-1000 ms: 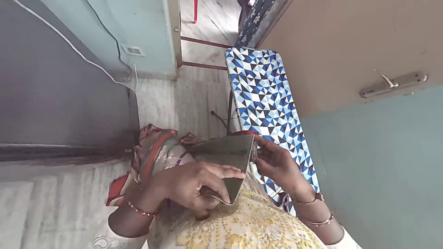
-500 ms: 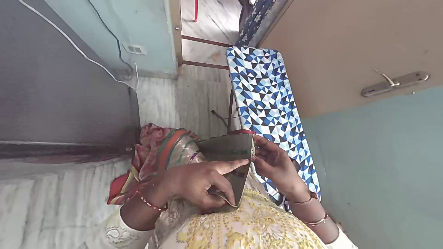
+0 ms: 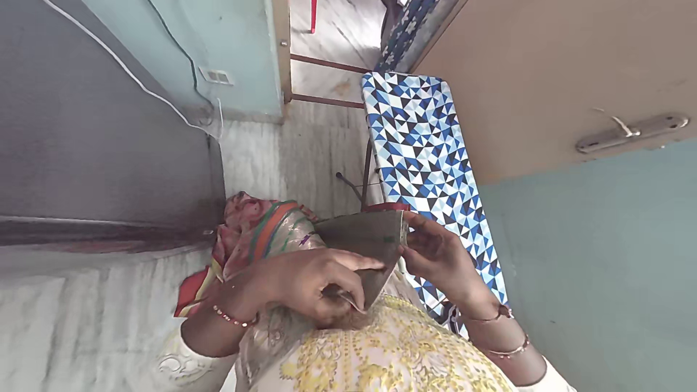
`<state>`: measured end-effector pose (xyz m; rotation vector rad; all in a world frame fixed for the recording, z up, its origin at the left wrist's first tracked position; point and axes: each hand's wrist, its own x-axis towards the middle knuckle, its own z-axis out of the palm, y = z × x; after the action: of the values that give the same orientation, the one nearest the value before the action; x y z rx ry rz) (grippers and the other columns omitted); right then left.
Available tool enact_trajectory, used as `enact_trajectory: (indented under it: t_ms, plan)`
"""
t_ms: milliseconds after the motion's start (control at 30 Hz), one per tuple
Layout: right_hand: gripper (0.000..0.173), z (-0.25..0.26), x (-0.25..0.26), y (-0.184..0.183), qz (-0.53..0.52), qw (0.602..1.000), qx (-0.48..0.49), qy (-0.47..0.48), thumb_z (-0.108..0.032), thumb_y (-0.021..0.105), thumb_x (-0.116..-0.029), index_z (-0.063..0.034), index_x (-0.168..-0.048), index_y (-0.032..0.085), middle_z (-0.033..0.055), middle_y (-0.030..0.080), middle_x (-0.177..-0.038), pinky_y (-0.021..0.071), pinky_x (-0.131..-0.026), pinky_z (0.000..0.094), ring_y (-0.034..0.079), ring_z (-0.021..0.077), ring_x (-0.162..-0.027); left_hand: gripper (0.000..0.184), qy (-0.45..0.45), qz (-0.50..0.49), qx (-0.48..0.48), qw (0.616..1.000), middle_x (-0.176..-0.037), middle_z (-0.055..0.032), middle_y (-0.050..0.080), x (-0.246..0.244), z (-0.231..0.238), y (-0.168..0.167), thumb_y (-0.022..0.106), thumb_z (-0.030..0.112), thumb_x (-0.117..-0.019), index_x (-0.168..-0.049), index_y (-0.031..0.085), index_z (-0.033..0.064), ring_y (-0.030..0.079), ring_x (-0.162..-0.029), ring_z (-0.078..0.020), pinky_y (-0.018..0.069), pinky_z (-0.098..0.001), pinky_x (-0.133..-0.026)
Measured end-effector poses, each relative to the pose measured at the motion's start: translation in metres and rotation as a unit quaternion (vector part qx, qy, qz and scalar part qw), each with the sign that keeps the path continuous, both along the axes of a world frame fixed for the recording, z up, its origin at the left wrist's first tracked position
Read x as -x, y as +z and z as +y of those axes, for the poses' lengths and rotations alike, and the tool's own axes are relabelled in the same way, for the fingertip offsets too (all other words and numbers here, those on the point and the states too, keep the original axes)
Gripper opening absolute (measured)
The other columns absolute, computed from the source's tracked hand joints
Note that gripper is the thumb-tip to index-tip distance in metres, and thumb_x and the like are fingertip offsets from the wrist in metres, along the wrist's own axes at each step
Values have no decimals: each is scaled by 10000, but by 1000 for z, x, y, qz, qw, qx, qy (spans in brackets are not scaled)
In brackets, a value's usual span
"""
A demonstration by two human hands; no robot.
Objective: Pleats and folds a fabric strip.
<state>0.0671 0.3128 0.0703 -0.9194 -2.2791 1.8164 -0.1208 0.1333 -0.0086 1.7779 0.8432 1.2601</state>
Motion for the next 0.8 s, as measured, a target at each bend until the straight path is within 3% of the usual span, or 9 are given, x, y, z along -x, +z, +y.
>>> enact_trajectory:
  t_ms: [100,167,200,267,333,433,567,700,800]
  plan:
    - [574,6,0,-1,-3,999,-53,5,-43,704,-859,79,-1389,518,106,683,-1216,616,-741,210,714,57,-855,222,131,78,44,987,-1145,-89,726,16,-27,-14,604,232,-947,-1017,695,43,676,-1082,-120,538,-259,-939]
    - [567,12,0,-5,-2,997,-77,9,-50,705,-860,83,-1381,526,123,682,-1225,616,-771,217,715,61,-872,258,239,144,124,952,-982,-107,746,22,-49,-29,601,183,-877,-1043,728,32,723,-877,-200,593,-400,-790]
    - [564,14,0,-6,-7,996,-87,10,-53,706,-856,78,-1378,536,124,690,-1211,617,-776,220,718,66,-870,251,273,150,182,933,-964,-139,744,25,-61,-39,628,165,-865,-1037,736,17,729,-857,-265,590,-492,-777]
    - [559,20,0,-7,-25,995,-99,19,-60,705,-857,55,-1381,548,120,699,-1194,616,-773,224,719,71,-863,229,326,143,295,887,-974,-176,733,31,-84,-60,682,126,-860,-1039,734,-7,714,-862,-321,565,-561,-792]
    - [559,24,-1,-7,-48,993,-102,36,-62,696,-861,38,-1391,549,118,691,-1201,608,-780,218,711,65,-876,259,362,142,371,843,-1062,-254,716,40,-106,-74,703,79,-889,-1112,711,-53,701,-968,-419,521,-650,-884]
    - [564,31,-5,-12,-31,986,-130,100,-41,681,-850,73,-1385,547,150,669,-1220,597,-806,211,696,57,-878,329,435,161,312,829,-1094,-269,708,57,-128,-71,628,139,-918,-1160,686,-76,700,-995,-408,527,-616,-902]
    - [513,28,-10,-9,6,954,-202,224,-60,678,-867,62,-1358,588,189,658,-1254,588,-827,228,695,91,-916,436,545,208,137,801,-1054,-190,705,96,-126,-22,610,337,-958,-1208,698,-9,665,-901,-183,545,-360,-824]
    - [433,13,-15,-5,70,905,-285,307,-110,677,-869,18,-1281,656,194,687,-1212,534,-890,196,685,148,-1020,359,545,287,36,787,-1032,-259,701,117,-80,31,594,243,-986,-1184,707,-34,676,-946,-364,529,-483,-880]
    - [403,3,-19,-5,84,896,-286,330,-104,668,-884,-4,-1274,661,184,688,-1214,519,-923,179,677,149,-1072,285,531,308,-11,790,-1002,-248,722,124,-50,35,594,173,-989,-1154,731,-16,694,-935,-373,534,-463,-898]
